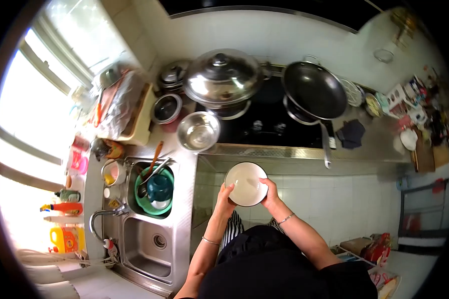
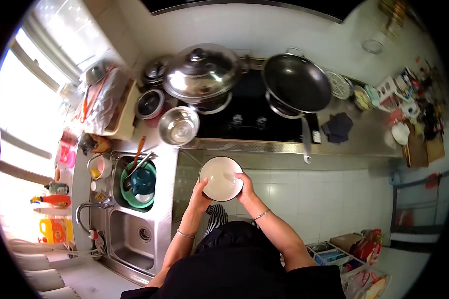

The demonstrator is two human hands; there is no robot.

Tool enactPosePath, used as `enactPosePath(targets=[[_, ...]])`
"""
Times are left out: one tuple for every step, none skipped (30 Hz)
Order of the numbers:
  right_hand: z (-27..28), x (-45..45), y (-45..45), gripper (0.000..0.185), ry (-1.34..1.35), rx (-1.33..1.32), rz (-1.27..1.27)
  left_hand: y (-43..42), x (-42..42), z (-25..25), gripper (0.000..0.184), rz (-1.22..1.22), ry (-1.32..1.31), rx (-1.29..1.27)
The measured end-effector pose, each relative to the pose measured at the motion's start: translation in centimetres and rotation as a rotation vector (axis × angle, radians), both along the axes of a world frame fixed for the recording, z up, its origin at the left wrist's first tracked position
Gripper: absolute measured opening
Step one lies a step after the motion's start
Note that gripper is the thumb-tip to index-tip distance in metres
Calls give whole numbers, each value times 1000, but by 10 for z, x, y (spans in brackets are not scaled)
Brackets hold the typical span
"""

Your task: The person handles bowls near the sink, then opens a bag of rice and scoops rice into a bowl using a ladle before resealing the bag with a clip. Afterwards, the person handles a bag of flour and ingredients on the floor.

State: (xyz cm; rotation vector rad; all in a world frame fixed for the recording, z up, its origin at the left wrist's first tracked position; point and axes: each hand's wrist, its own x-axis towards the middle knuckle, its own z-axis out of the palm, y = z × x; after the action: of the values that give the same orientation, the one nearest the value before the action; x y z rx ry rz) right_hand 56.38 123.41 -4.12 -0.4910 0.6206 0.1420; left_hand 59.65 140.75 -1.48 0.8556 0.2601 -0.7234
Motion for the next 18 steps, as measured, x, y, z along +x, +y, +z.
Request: enactPosePath(targets=[[0, -14, -20, 53, 11, -7, -37, -20, -9, -5, 56, -27, 18, 10], [-1, -28, -40, 53, 19, -14, -72, -41, -18, -7, 56, -50, 14, 10], [-9, -44, -61, 53, 13, -17, -105, -61, -30, -11, 56, -71, 29, 3], [-9, -57, -80, 53, 12, -21, -135, -83, -40, -14, 56, -98, 45, -6], [-9, -74, -98, 52, 23, -23, -168, -103, -51, -16, 55, -113, 49, 8], [-10, -94, -114, 52, 38, -23, -208, -122, -62, -21, 55, -158, 56, 9], [-17, -111, -130, 52, 46, -26, -256, -140, -71, -27, 55, -205, 68, -8], [-23, -128, -146, 50, 55, -23, -277, -158, -82, -32, 55, -247, 82, -29], [-27, -142, -165, 49, 60, -26, -292, -177, -93, -33, 55, -285, 86, -40], [-21, -155, -181, 49, 61, -38, -327, -196, -102, -32, 55, -310, 89, -58], [-15, -169, -193, 48, 87, -39, -380, -212, -110, -31, 55, -333, 94, -73], [-8, -182, -203, 47, 114, -35, -432, -228, -118, -29, 55, -365, 99, -78], [-5, -194, -214, 45, 126, -26, -465, -242, -124, -30, 54, -395, 121, -46], [-6, -205, -224, 45, 129, -29, -499, -257, -129, -30, 54, -425, 140, -13], [-7, -214, -232, 44, 119, -45, -562, -272, -132, -31, 54, -460, 141, -14], [-12, -224, -241, 43, 111, -59, -628, -288, -135, -34, 54, -502, 139, -53], [-16, -235, -246, 43, 113, -49, -673, -297, -138, -36, 53, -550, 140, -85], [-20, -244, -252, 43, 66, -26, -709, -304, -140, -34, 53, -603, 138, -73]])
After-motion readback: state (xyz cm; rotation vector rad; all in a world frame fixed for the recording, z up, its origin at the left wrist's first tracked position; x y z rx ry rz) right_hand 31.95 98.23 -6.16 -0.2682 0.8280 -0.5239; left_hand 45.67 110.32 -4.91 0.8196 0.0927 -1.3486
